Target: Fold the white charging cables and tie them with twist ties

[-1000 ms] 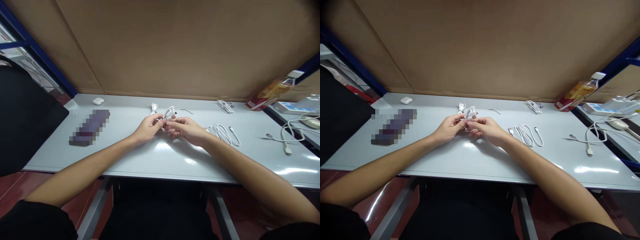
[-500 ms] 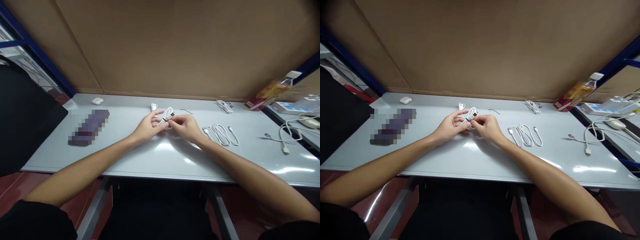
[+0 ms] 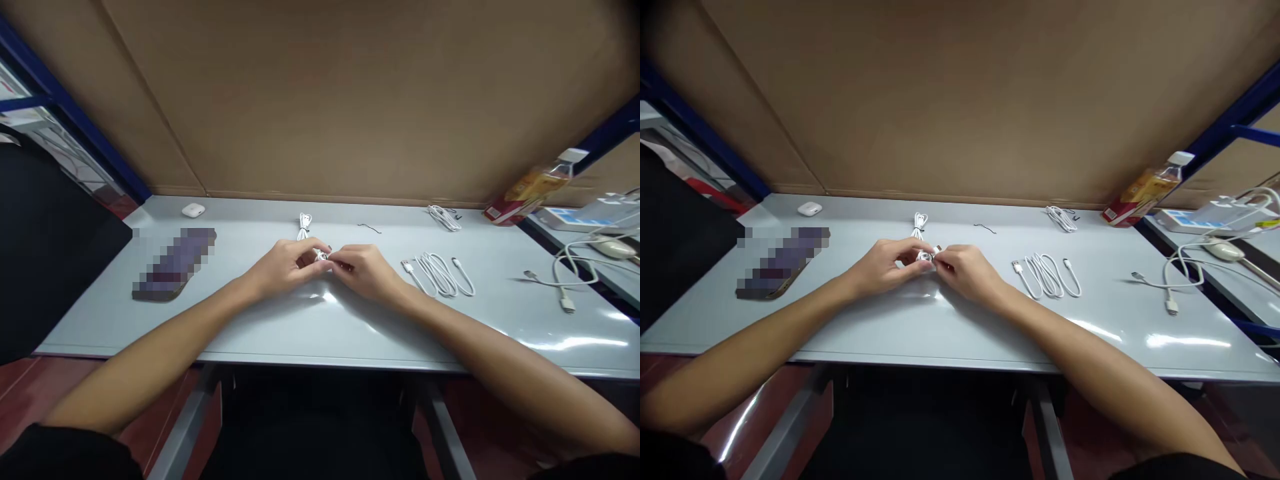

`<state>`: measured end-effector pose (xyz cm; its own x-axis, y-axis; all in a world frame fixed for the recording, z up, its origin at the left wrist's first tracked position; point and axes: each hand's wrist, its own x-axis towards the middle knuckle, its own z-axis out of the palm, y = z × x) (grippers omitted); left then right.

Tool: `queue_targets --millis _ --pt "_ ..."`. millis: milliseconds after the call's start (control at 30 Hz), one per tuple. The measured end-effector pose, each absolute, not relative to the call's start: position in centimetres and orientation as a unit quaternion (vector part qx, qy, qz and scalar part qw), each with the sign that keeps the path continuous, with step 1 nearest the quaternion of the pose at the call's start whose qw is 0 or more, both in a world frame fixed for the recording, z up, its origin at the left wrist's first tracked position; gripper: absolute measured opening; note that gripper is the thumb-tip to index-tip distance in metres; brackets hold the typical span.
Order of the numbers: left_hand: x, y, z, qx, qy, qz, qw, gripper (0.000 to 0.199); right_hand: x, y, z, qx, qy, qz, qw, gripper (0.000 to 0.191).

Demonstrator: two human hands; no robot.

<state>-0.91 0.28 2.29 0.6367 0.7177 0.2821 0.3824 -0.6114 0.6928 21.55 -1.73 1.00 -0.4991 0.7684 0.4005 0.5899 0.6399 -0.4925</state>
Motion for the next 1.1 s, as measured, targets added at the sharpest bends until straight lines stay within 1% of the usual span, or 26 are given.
queue_targets --millis 67,133,233,267,367,433,600,700,800,867,933,1033,1100 --pt "-0.8 0.1 2.7 0.851 0.329 0.297 0.28 0.034 21.4 -2.0 0.8 -0.364 -0.87 0.123 0.309 0.032" --pt "-0.6 0.1 3.0 0.837 0.341 0.32 0.285 0.04 21.2 -2.4 1.0 -0.33 -0.887 0.091 0.309 0.032" --pt "-0.4 0.5 3.0 0.791 0.363 0.356 0.341 0.053 20.9 -3.3 1.8 -0.292 -0.909 0.037 0.294 0.035" --pt "-0.3 0.6 2.9 0.772 0.368 0.361 0.372 0.052 20.8 -3.6 2.1 -0.288 -0.912 0.02 0.291 0.036" --pt "0.0 1.0 2.0 0.717 0.382 0.36 0.46 0.039 20.8 -4.1 2.9 -0.285 -0.912 -0.007 0.296 0.037" --pt "0.2 1.0 1.4 0.707 0.383 0.343 0.487 0.038 21.0 -4.0 3.1 -0.288 -0.907 0.001 0.309 0.036" --pt "0.6 0.3 0.9 0.736 0.333 0.257 0.531 0.049 21.9 -2.6 2.5 -0.332 -0.867 0.057 0.368 0.029" --pt "0.8 0.0 1.1 0.717 0.32 0.251 0.566 0.052 22.3 -1.7 2.0 -0.366 -0.847 0.067 0.381 0.027" --pt "1.0 0.1 1.0 0.729 0.343 0.249 0.538 0.05 22.7 -0.9 1.3 -0.368 -0.853 0.036 0.369 0.027" --pt "1.0 0.2 1.0 0.719 0.383 0.238 0.529 0.049 22.9 -0.4 0.9 -0.356 -0.872 -0.019 0.336 0.032" --pt "1.0 0.2 1.1 0.717 0.421 0.216 0.512 0.051 23.0 0.0 0.5 -0.326 -0.898 -0.079 0.285 0.036" --pt "0.8 -0.1 1.5 0.749 0.446 0.191 0.451 0.054 23.1 0.4 0.2 -0.276 -0.928 -0.115 0.224 0.034" --pt "0.7 -0.3 1.6 0.784 0.456 0.188 0.377 0.054 23.0 0.6 0.0 -0.284 -0.929 -0.11 0.208 0.033"
